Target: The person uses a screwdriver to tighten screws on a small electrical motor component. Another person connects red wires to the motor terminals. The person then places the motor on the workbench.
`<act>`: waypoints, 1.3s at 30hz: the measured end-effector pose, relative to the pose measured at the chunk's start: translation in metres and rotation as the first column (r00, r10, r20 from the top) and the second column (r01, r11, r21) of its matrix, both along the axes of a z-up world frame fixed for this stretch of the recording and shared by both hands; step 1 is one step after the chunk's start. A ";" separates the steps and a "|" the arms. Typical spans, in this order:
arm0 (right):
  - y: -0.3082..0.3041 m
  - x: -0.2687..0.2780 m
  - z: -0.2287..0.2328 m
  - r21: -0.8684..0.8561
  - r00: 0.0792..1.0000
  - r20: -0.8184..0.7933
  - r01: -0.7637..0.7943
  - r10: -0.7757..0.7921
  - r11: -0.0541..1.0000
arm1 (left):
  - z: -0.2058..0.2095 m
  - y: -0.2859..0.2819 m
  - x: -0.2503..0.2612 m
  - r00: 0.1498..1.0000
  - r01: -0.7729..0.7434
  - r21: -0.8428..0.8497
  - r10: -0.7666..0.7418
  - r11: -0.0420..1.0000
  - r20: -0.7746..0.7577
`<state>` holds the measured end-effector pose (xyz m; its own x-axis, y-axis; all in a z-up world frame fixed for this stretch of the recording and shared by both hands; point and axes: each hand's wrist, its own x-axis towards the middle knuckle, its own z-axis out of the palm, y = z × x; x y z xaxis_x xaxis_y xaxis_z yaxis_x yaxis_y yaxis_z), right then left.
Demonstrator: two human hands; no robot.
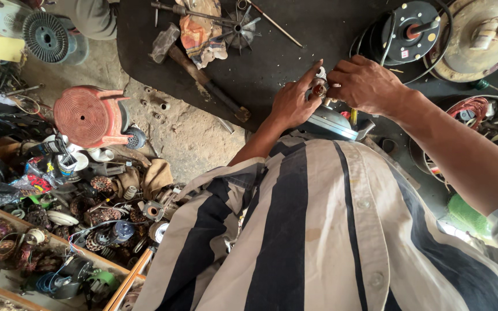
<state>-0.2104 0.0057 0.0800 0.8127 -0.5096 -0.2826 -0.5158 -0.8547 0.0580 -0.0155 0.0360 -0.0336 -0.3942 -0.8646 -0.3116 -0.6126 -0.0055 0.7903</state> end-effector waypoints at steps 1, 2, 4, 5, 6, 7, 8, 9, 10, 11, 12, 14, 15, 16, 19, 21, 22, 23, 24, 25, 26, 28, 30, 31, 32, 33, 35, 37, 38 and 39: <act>-0.001 0.000 0.000 0.011 1.000 -0.008 0.006 -0.005 1.000 | 0.001 -0.001 0.000 1.000 -0.001 0.011 0.001 1.000 -0.002; -0.003 0.000 -0.001 0.022 1.000 -0.016 0.011 -0.011 1.000 | 0.001 -0.002 0.000 1.000 -0.001 0.023 0.002 1.000 -0.004; -0.003 -0.001 -0.005 0.052 1.000 0.004 0.029 -0.030 0.998 | 0.001 -0.001 0.001 1.000 -0.003 0.039 0.003 0.999 -0.011; -0.004 -0.001 -0.008 0.070 0.998 0.032 0.042 -0.044 0.997 | -0.001 -0.001 0.001 1.000 -0.002 0.041 0.003 0.999 -0.016; -0.004 -0.002 -0.011 0.088 0.996 0.060 0.054 -0.060 0.995 | -0.002 -0.001 0.001 1.000 -0.002 0.043 0.002 0.999 -0.021; -0.004 -0.004 -0.015 0.085 0.992 0.107 0.056 -0.065 0.995 | -0.004 -0.001 0.001 0.999 -0.009 0.023 0.010 1.000 -0.033; -0.004 -0.008 -0.018 0.083 0.986 0.154 0.057 -0.070 0.995 | -0.006 0.000 0.001 0.999 -0.017 0.002 0.018 1.000 -0.044; -0.003 -0.012 -0.022 0.081 0.977 0.201 0.059 -0.075 0.995 | -0.007 0.001 0.001 0.998 -0.026 -0.018 0.025 1.000 -0.056; 0.000 -0.018 -0.025 0.119 0.955 0.262 0.110 -0.138 0.987 | -0.008 0.003 0.002 0.997 -0.018 -0.016 0.017 1.000 -0.077; 0.002 -0.025 -0.028 0.159 0.926 0.319 0.158 -0.202 0.975 | -0.009 0.005 0.003 0.995 -0.012 -0.016 0.010 1.000 -0.096; 0.004 -0.032 -0.031 0.202 0.889 0.373 0.202 -0.266 0.958 | -0.009 0.006 0.005 0.993 -0.005 -0.016 0.003 1.000 -0.116; 0.016 -0.048 -0.038 0.252 0.824 0.318 0.402 -0.468 0.880 | -0.007 0.012 0.008 0.990 0.006 -0.046 -0.012 0.999 -0.141; 0.025 -0.056 -0.042 0.273 0.773 0.288 0.499 -0.565 0.823 | -0.005 0.014 0.010 0.988 0.015 -0.061 -0.024 0.998 -0.153; 0.035 -0.063 -0.048 0.308 0.730 0.287 0.543 -0.620 0.781 | -0.002 0.016 0.011 0.989 0.021 -0.062 -0.030 0.998 -0.145; 0.071 -0.069 -0.071 0.356 0.624 0.182 0.679 -0.760 0.642 | 0.007 0.016 0.015 0.986 0.042 -0.052 -0.050 0.998 -0.157; 0.093 -0.065 -0.088 0.301 0.591 -0.010 0.771 -0.807 0.561 | 0.012 0.016 0.017 0.977 0.039 -0.018 -0.042 0.999 -0.208; 0.104 -0.063 -0.095 0.270 0.602 0.045 0.761 -0.797 0.590 | 0.014 0.016 0.015 0.976 0.029 -0.019 -0.032 0.999 -0.214; 0.113 -0.060 -0.102 0.235 0.611 0.104 0.751 -0.784 0.617 | 0.015 0.013 0.013 0.975 0.020 -0.024 -0.024 1.000 -0.219; 0.116 -0.060 -0.107 0.197 0.620 0.161 0.742 -0.768 0.641 | 0.015 0.010 0.011 0.974 0.010 -0.029 -0.017 1.000 -0.224; 0.116 -0.060 -0.111 0.233 0.589 0.159 0.758 -0.792 0.610 | 0.013 0.006 0.008 0.984 0.023 -0.035 -0.029 0.999 -0.177; 0.115 -0.056 -0.115 0.268 0.557 0.156 0.771 -0.816 0.578 | 0.010 0.002 0.003 0.991 0.036 -0.041 -0.041 0.999 -0.131; 0.115 -0.053 -0.116 0.302 0.530 0.173 0.774 -0.831 0.556 | 0.000 -0.002 -0.005 0.996 0.073 -0.037 -0.074 0.997 -0.039; 0.110 -0.053 -0.113 0.289 0.544 0.219 0.757 -0.810 0.586 | -0.013 -0.004 -0.012 0.992 0.116 -0.027 -0.115 0.993 0.045; 0.108 -0.053 -0.109 0.304 0.507 0.209 0.779 -0.836 0.549 | -0.019 -0.004 -0.013 0.991 0.132 -0.046 -0.130 0.990 0.043; 0.107 -0.053 -0.104 0.318 0.470 0.199 0.799 -0.860 0.511 | -0.025 -0.004 -0.014 0.989 0.147 -0.065 -0.144 0.987 0.042; 0.108 -0.052 -0.098 0.335 0.432 0.185 0.817 -0.883 0.470 | -0.030 -0.002 -0.014 0.987 0.161 -0.079 -0.159 0.984 0.041; 0.108 -0.056 -0.084 0.430 0.325 0.279 0.799 -0.903 0.420 | -0.038 0.002 -0.009 0.985 0.157 -0.089 -0.162 0.984 -0.052; 0.110 -0.055 -0.068 0.530 0.216 0.347 0.757 -0.912 0.381 | -0.042 0.005 -0.002 0.980 0.138 -0.054 -0.144 0.989 -0.135; 0.114 -0.056 -0.058 0.581 0.165 0.371 0.726 -0.914 0.367 | -0.042 0.009 0.001 0.978 0.121 -0.013 -0.121 0.993 -0.171; 0.116 -0.056 -0.048 0.630 0.111 0.394 0.690 -0.912 0.356 | -0.041 0.009 0.005 0.974 0.105 0.025 -0.098 0.994 -0.204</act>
